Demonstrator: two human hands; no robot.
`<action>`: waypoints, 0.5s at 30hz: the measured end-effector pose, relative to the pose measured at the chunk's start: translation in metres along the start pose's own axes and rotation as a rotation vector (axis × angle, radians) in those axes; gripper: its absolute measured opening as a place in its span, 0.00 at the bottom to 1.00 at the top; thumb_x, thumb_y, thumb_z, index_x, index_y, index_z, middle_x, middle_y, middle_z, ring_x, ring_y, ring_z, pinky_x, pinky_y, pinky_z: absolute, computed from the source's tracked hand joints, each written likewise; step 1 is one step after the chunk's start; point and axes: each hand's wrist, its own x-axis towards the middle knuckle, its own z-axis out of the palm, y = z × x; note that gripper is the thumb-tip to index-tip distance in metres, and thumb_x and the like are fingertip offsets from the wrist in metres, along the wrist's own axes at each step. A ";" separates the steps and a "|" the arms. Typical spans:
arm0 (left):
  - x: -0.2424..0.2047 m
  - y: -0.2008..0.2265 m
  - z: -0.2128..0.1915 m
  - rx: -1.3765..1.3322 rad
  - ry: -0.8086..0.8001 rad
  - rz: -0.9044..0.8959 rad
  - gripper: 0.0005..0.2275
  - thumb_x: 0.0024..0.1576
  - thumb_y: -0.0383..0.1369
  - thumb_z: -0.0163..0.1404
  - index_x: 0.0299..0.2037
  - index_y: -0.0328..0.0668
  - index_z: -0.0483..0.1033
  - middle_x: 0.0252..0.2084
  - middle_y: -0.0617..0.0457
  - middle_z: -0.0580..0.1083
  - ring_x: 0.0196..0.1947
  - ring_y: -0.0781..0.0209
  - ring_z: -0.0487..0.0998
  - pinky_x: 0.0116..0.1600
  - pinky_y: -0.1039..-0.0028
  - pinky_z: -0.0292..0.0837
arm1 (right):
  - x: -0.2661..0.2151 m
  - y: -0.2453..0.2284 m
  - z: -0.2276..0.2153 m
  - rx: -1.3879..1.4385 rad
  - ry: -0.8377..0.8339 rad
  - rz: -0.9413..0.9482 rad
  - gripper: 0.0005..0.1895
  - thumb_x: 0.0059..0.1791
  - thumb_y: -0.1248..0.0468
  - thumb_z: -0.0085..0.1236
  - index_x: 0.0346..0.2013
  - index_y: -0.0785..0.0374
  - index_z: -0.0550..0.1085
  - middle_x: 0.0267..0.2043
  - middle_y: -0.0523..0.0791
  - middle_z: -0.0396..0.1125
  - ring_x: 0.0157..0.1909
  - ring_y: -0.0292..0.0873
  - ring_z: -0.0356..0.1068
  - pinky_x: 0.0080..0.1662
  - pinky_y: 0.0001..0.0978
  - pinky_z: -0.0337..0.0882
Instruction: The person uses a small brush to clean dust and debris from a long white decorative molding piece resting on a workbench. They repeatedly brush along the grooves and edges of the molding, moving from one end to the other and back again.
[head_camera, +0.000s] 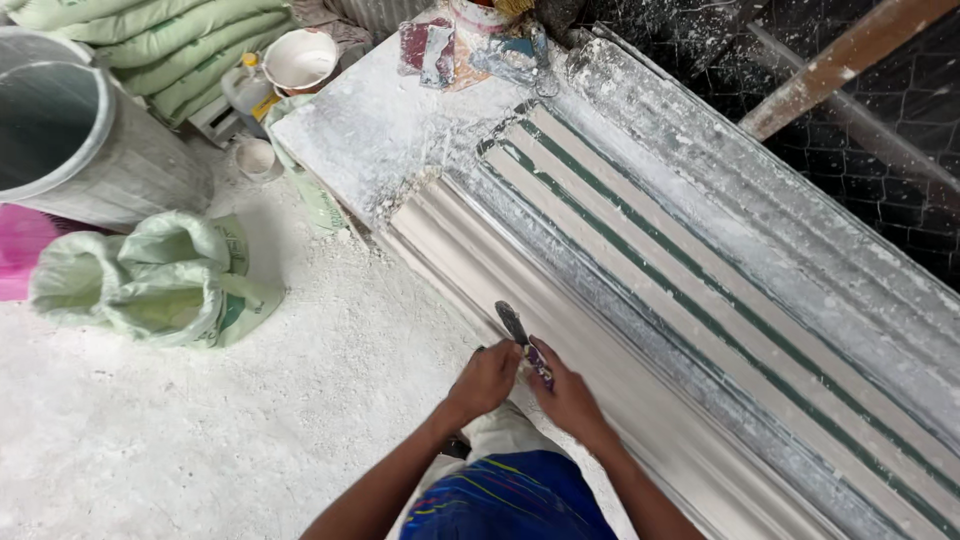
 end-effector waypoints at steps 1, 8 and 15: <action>0.017 -0.005 -0.009 0.252 0.098 0.192 0.10 0.70 0.36 0.45 0.46 0.34 0.66 0.52 0.21 0.72 0.48 0.32 0.79 0.48 0.57 0.78 | 0.015 -0.008 -0.013 -0.020 0.010 -0.003 0.32 0.53 0.55 0.52 0.73 0.46 0.62 0.40 0.56 0.76 0.38 0.53 0.77 0.45 0.42 0.74; 0.130 -0.026 -0.046 0.721 -0.112 0.130 0.24 0.58 0.31 0.49 0.65 0.40 0.64 0.71 0.30 0.57 0.70 0.34 0.60 0.64 0.52 0.65 | 0.120 -0.055 -0.064 -0.110 0.131 -0.368 0.25 0.50 0.55 0.54 0.62 0.54 0.70 0.47 0.52 0.75 0.45 0.55 0.75 0.47 0.46 0.74; 0.209 -0.028 0.016 0.815 -0.282 0.236 0.16 0.59 0.31 0.48 0.57 0.33 0.72 0.56 0.37 0.72 0.54 0.46 0.73 0.55 0.53 0.70 | 0.178 -0.052 -0.125 -0.404 -0.045 -0.155 0.25 0.51 0.50 0.52 0.63 0.46 0.71 0.48 0.48 0.76 0.46 0.52 0.76 0.48 0.45 0.74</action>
